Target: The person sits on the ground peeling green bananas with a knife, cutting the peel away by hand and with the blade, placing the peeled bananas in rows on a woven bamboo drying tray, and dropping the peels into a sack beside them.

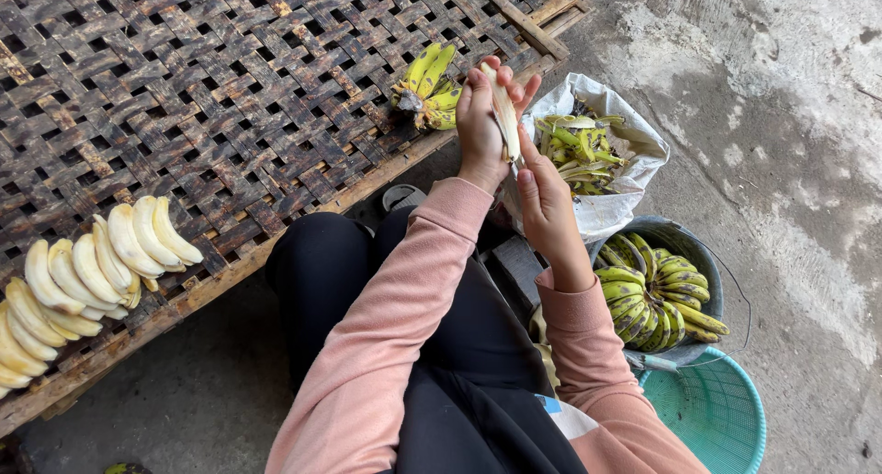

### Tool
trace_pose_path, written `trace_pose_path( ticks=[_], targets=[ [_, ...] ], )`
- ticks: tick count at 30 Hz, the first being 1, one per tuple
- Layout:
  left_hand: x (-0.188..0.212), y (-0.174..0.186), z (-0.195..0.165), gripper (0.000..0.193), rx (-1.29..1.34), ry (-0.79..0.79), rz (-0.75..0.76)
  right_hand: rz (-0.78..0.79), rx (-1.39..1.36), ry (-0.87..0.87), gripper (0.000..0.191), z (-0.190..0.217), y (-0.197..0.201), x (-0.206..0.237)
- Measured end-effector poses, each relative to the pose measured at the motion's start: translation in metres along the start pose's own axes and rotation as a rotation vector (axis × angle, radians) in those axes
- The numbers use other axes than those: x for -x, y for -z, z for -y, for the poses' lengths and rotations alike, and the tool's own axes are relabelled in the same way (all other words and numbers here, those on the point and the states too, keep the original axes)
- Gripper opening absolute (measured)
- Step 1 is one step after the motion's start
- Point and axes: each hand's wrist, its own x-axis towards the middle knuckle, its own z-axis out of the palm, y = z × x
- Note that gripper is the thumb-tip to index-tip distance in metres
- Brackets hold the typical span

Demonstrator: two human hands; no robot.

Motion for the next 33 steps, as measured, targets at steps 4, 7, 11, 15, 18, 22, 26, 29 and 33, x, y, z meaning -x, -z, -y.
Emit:
trace_pose_path(
  ticks=[4, 7, 11, 15, 18, 22, 26, 29, 33],
  targets=[
    [-0.002, 0.006, 0.006, 0.034, 0.016, 0.052, -0.011, -0.009, 0.024, -0.006, 0.047, -0.007, 0.001, -0.006],
    [0.0, 0.01, 0.008, 0.032, -0.047, 0.166, -0.108, -0.018, 0.028, 0.0, 0.047, -0.013, 0.001, -0.01],
    [0.004, 0.017, 0.016, 0.03, 0.044, 0.158, -0.067, -0.041, 0.027, 0.031, 0.047, -0.021, 0.0, -0.016],
    [0.004, 0.026, 0.022, 0.028, 0.004, 0.151, -0.048, -0.025, 0.053, -0.054, 0.047, -0.029, 0.002, -0.022],
    [0.003, 0.033, 0.022, 0.031, -0.057, 0.153, -0.023, -0.001, 0.07, 0.011, 0.047, -0.032, 0.006, -0.026],
    [0.003, 0.033, 0.014, 0.039, -0.108, 0.19, 0.047, -0.009, 0.192, -0.031, 0.048, -0.025, 0.007, -0.031],
    [0.003, 0.023, 0.0, 0.048, -0.092, 0.265, 0.216, -0.076, 0.558, -0.074, 0.05, -0.007, 0.008, -0.033],
    [0.0, 0.011, -0.01, 0.042, -0.208, 0.383, 0.29, -0.216, 0.944, 0.102, 0.053, 0.001, 0.018, -0.038],
    [0.001, 0.002, -0.018, 0.043, 0.018, 0.498, 0.339, -0.326, 1.003, 0.031, 0.055, -0.011, 0.045, -0.05]
  ],
)
